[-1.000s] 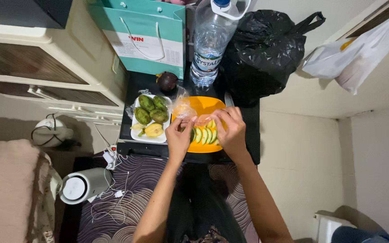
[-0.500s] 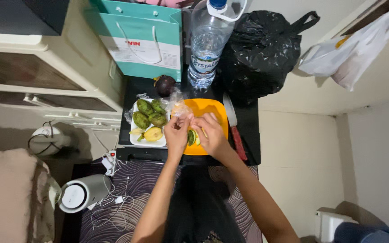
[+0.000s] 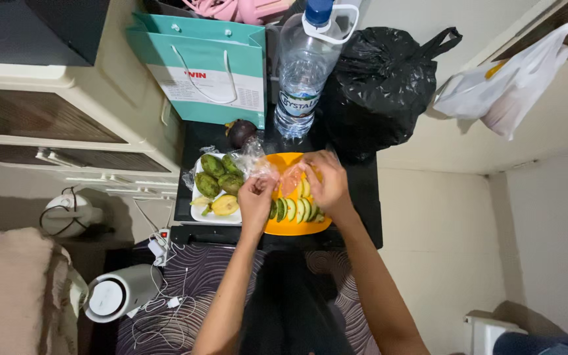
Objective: The person slices a mango and an avocado into pieces using a knife on a plate, then peels a small orange fruit and places sections of it onto the plate.
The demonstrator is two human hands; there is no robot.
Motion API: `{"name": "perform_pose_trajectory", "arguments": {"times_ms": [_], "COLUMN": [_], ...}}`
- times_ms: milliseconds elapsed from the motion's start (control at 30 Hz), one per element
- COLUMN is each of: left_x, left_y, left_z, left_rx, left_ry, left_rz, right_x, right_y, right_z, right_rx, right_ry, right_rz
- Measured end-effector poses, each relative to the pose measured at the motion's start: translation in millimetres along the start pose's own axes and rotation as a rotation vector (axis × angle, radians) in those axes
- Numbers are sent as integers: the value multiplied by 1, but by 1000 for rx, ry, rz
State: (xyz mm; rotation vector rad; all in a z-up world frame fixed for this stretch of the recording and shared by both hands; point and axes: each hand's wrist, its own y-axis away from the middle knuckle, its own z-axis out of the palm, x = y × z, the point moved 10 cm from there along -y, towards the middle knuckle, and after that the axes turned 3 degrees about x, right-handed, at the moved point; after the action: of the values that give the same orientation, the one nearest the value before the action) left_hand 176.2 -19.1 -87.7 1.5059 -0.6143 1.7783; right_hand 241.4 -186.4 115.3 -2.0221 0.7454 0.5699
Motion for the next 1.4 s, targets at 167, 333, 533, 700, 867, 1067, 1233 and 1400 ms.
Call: {"name": "perform_pose_trajectory", "arguments": {"times_ms": [167,333,533,700,867,1067,1233,1400], "left_x": [38,44,76,184,186,166,161,139], "left_y": [1,0,10,59,42,28,28,25], "left_z": [7,28,27,19,47,51,49,44], "left_rx": [-42,-107,-77,204,-88,-217,-221,-138], "left_ry": [-89,-24,51,-427,-731,-698,-682,-485], "left_rz": [93,192,111,755,780,581,549,505], "right_x": [26,40,19,-29,-31,-22,-17,-1], "right_y": [7,-1,-7,-16,-24,-17,-15,1], "right_z": [25,30,20,3,2,-2,-3,-33], "right_rx": [-236,-186,-257,-243,-284,-190,-153,30], "right_ry": [-317,-336,-185,-102,-110,-98,-129,-223], "right_rz": [250,346,179,-170,-172,-14,81,213]}}
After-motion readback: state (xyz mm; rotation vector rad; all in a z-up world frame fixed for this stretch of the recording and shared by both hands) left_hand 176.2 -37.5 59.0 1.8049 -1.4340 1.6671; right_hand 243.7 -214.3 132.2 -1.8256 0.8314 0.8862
